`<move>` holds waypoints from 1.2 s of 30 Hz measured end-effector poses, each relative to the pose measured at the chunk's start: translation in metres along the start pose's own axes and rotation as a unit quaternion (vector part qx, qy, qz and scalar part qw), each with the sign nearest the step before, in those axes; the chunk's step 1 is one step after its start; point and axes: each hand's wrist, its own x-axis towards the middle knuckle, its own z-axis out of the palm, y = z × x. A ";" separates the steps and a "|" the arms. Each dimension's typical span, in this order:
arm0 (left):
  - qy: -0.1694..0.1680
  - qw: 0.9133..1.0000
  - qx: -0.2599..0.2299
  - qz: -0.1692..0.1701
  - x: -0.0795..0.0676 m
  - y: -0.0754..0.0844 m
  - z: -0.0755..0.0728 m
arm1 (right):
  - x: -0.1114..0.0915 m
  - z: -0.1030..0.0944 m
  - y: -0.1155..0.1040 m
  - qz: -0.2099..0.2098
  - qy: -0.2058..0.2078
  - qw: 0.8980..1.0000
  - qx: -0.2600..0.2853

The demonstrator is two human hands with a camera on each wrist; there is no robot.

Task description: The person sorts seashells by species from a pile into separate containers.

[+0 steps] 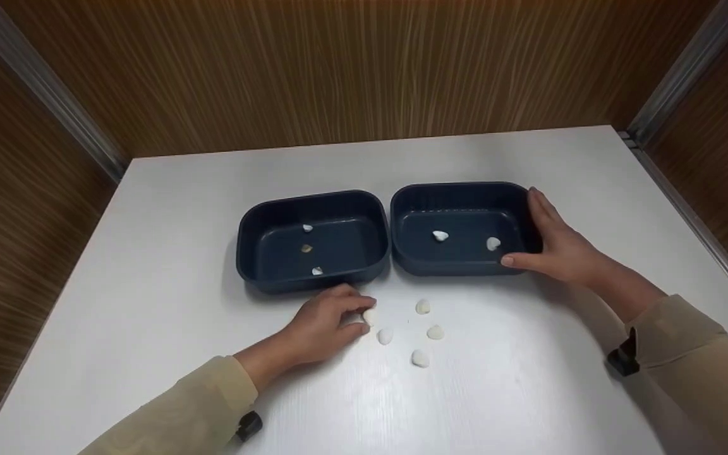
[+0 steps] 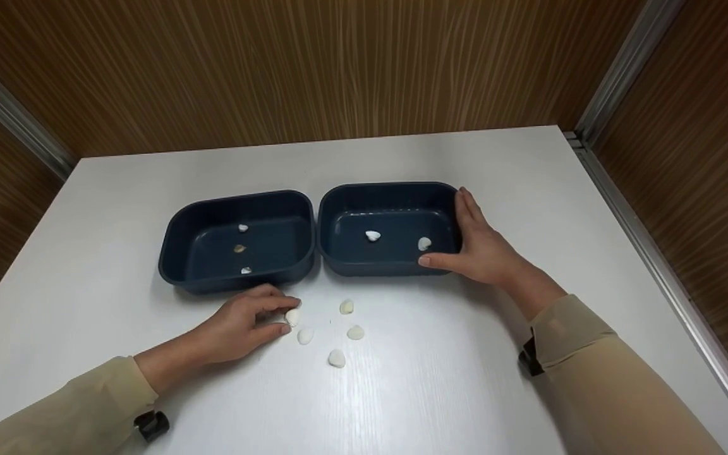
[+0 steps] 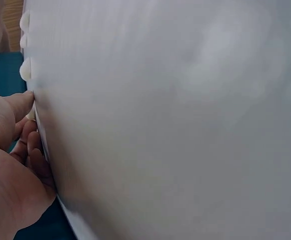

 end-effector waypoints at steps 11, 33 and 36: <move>-0.003 1.000 0.002 -0.002 0.000 0.001 0.000 | -0.001 -0.001 0.000 -0.004 -0.001 1.000 0.006; 0.001 1.000 0.000 -0.008 0.001 0.003 -0.001 | 0.000 -0.001 0.000 0.002 -0.006 1.000 0.003; 0.004 1.000 -0.005 -0.007 0.000 0.003 0.000 | 0.000 -0.001 0.000 0.002 -0.006 1.000 0.004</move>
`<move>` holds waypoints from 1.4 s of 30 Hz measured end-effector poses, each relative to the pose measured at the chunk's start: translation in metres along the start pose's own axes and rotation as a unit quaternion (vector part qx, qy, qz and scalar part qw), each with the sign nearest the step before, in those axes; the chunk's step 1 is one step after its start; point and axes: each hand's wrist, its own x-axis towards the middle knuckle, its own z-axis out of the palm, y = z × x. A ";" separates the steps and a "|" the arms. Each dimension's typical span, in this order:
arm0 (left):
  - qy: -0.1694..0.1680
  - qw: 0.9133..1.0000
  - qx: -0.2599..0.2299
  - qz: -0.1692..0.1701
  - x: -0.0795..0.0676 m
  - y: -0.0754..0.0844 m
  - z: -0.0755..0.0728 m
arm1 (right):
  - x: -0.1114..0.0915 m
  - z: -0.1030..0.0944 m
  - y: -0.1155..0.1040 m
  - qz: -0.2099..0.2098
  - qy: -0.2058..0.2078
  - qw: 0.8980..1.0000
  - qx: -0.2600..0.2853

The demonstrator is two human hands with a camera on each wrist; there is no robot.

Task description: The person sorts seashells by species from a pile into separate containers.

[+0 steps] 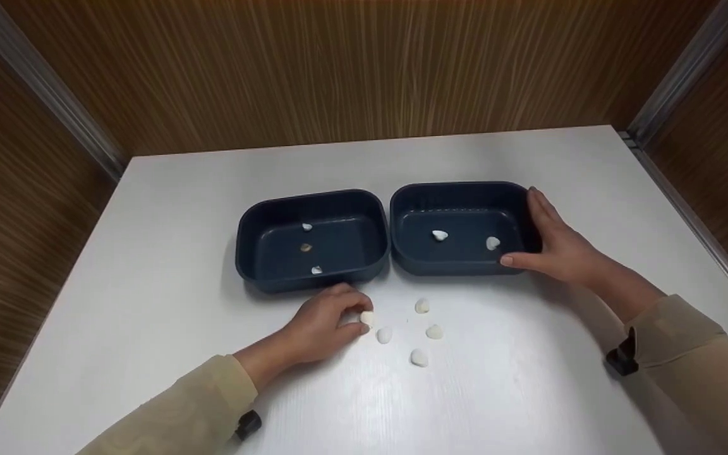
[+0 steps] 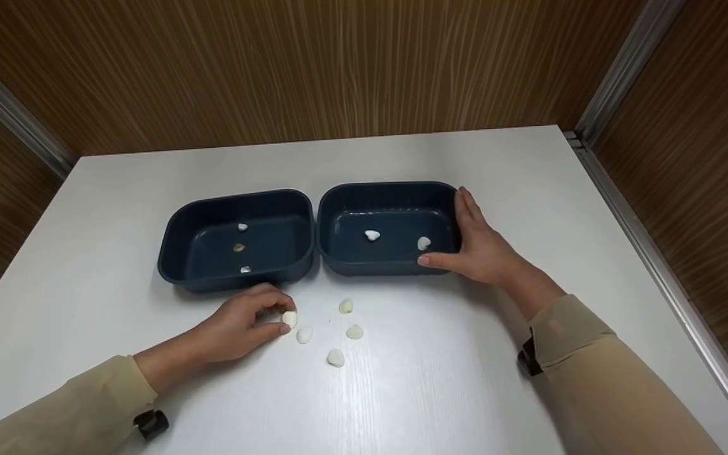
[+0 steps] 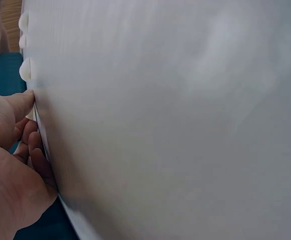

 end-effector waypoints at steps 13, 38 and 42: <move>0.000 0.999 -0.040 -0.012 -0.001 0.001 0.000 | 0.000 0.001 0.002 -0.004 0.001 1.000 -0.003; 0.015 0.996 -0.082 0.004 0.006 0.032 -0.032 | 0.002 0.001 0.002 -0.006 -0.001 1.000 0.000; 0.021 0.996 -0.086 0.030 0.015 0.044 -0.043 | 0.002 0.000 0.001 -0.004 -0.002 1.000 -0.003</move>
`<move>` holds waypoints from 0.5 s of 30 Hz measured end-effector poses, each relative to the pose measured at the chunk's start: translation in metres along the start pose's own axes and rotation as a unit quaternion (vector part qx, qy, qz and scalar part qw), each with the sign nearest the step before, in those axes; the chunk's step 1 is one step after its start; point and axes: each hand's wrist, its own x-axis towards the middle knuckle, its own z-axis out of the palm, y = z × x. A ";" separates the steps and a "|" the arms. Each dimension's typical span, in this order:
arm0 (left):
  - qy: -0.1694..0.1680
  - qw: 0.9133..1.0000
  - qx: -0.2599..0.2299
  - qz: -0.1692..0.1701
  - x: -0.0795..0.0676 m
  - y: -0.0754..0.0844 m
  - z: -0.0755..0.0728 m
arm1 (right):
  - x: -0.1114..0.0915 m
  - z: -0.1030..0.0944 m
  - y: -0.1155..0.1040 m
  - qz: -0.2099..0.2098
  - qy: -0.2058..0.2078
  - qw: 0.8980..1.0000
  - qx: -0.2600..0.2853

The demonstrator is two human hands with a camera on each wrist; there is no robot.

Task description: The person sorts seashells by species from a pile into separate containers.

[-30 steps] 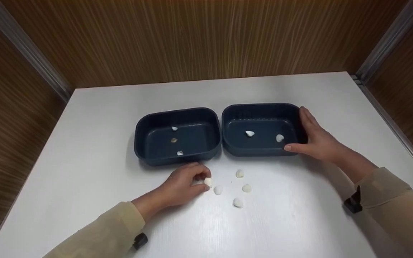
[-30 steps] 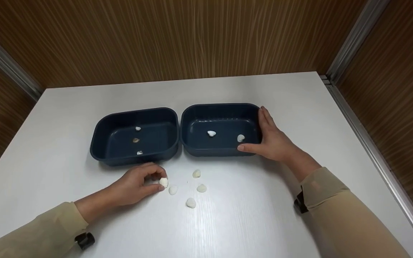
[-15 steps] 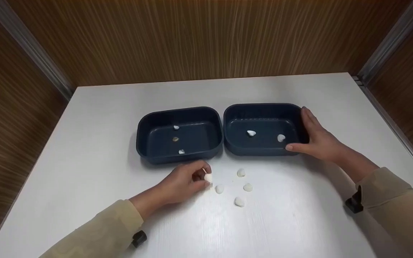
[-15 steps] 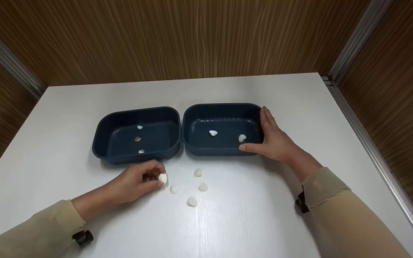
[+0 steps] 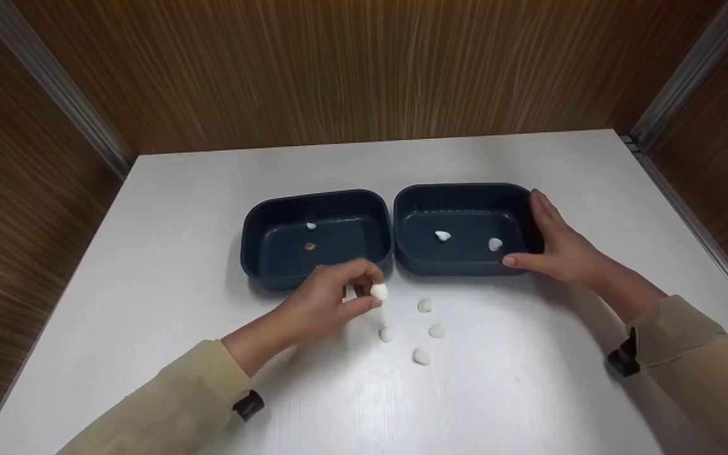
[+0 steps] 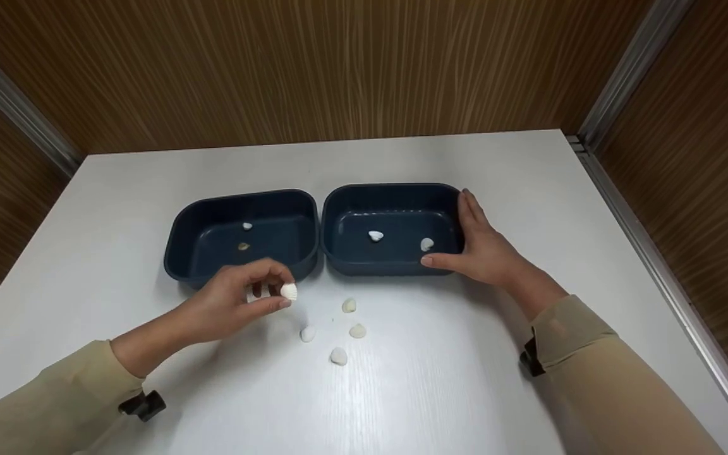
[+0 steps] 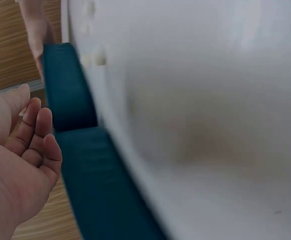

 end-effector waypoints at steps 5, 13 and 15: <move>0.007 1.000 -0.012 0.024 0.018 0.014 -0.011 | 0.001 0.000 -0.002 0.004 -0.002 1.000 -0.007; 0.022 0.999 0.001 0.045 0.048 0.032 -0.021 | 0.001 0.000 -0.001 -0.002 0.001 1.000 0.002; 0.023 0.999 0.004 0.045 0.055 0.035 -0.021 | 0.001 0.001 0.000 -0.002 0.001 1.000 0.004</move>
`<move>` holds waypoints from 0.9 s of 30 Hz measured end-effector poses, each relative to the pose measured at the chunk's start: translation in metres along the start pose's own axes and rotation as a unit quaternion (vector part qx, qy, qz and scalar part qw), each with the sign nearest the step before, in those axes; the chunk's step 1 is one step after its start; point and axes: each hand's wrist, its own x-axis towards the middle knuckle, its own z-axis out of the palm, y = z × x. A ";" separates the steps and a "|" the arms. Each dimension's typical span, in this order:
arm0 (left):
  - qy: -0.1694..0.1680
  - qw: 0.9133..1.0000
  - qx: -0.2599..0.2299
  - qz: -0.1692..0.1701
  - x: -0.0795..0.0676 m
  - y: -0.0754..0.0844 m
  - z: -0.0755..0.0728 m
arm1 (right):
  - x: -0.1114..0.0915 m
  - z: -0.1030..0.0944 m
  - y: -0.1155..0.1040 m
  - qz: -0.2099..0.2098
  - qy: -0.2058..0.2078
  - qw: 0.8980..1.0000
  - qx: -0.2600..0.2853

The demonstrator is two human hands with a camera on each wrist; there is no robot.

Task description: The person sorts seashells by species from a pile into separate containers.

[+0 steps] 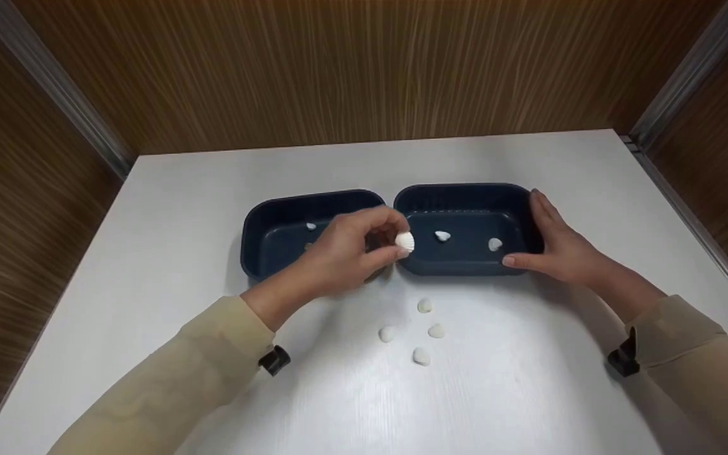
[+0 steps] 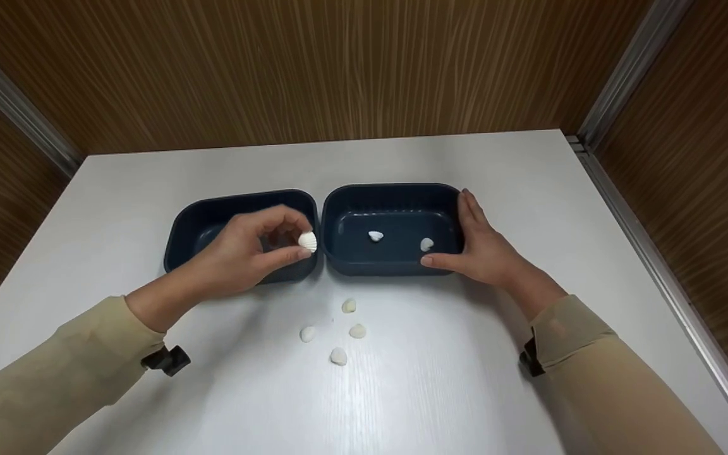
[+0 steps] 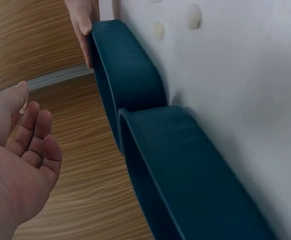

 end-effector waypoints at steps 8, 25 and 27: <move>-0.002 1.000 0.003 0.010 0.025 0.000 0.004 | 0.000 0.000 -0.002 -0.003 0.002 1.000 0.000; -0.015 0.999 -0.027 -0.033 0.072 -0.015 0.030 | 0.002 0.002 -0.001 -0.001 0.001 1.000 -0.005; -0.013 0.999 -0.031 -0.042 0.076 -0.018 0.034 | 0.002 0.003 -0.001 -0.004 0.002 1.000 -0.003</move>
